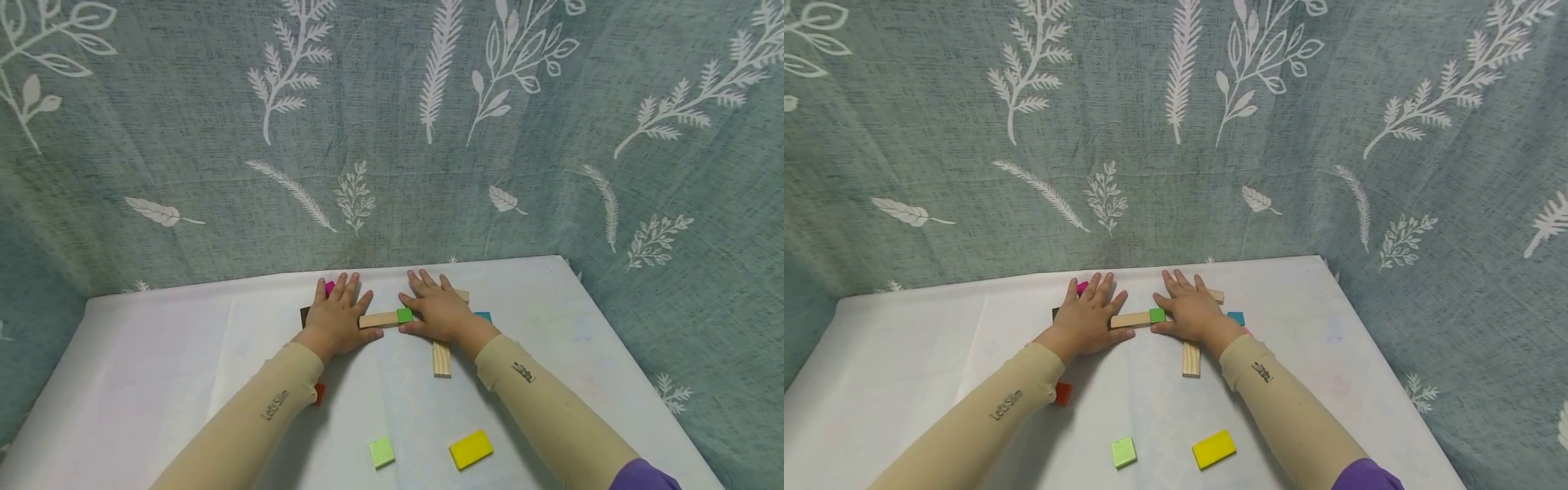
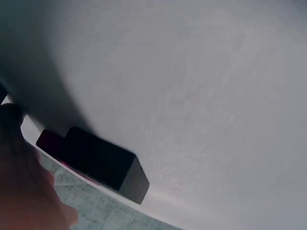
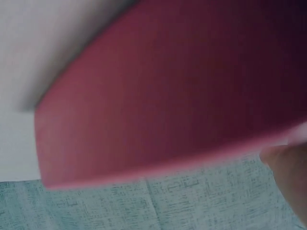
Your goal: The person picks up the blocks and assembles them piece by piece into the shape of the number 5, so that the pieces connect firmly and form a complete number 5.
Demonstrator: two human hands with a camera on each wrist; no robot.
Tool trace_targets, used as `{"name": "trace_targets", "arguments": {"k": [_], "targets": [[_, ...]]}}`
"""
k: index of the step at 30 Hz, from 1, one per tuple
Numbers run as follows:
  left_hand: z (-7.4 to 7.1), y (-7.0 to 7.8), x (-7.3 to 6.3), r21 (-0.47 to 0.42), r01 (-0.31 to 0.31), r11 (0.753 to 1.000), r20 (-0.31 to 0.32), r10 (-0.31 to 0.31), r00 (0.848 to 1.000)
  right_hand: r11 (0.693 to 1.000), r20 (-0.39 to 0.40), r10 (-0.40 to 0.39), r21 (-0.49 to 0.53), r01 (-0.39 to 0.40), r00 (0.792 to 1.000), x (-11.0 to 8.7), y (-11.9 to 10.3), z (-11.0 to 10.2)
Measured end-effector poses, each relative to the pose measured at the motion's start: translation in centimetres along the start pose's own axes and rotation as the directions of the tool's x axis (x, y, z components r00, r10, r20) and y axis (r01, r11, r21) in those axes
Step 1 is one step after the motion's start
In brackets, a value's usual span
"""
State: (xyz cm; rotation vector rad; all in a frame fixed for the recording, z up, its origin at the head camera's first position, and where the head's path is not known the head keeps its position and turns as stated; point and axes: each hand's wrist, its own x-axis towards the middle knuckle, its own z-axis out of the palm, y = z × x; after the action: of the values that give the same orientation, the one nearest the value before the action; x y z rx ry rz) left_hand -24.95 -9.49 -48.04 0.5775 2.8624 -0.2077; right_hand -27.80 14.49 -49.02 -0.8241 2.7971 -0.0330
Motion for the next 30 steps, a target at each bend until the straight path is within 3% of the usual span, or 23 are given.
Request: {"name": "trace_targets", "arguments": {"k": [9,14,18,22,26,30], "targets": [[-0.3,0.4,0.2,0.012,0.007,1.0,0.016,-0.007,1.0,1.0,-0.002,-0.006,0.02,0.006,1.0,0.0,0.4,0.3],[0.1,-0.3,-0.2,-0.074,0.021,0.997,-0.057,-0.025,0.998,0.999,-0.024,-0.007,0.046,0.008,1.0,-0.2,0.5,-0.1],[0.0,-2.0,-2.4,-0.214,0.043,0.976,-0.126,-0.071,0.989,0.996,-0.057,0.036,0.082,-0.031,0.998,-1.5,0.5,-1.4],[-0.3,-4.8,-5.6,-0.342,0.084,0.936,-0.122,-0.133,0.984,0.987,-0.087,0.082,0.146,-0.069,0.993,-4.9,1.2,-2.0],[0.7,-7.6,-8.9,-0.423,0.139,0.896,-0.081,-0.19,0.978,0.984,-0.078,0.078,0.167,-0.064,0.994,-9.1,0.6,-1.4],[1.9,-8.7,-10.1,-0.467,0.16,0.869,-0.021,-0.192,0.981,0.978,-0.057,0.075,0.201,-0.062,0.996,-13.0,-0.8,-0.8]]}}
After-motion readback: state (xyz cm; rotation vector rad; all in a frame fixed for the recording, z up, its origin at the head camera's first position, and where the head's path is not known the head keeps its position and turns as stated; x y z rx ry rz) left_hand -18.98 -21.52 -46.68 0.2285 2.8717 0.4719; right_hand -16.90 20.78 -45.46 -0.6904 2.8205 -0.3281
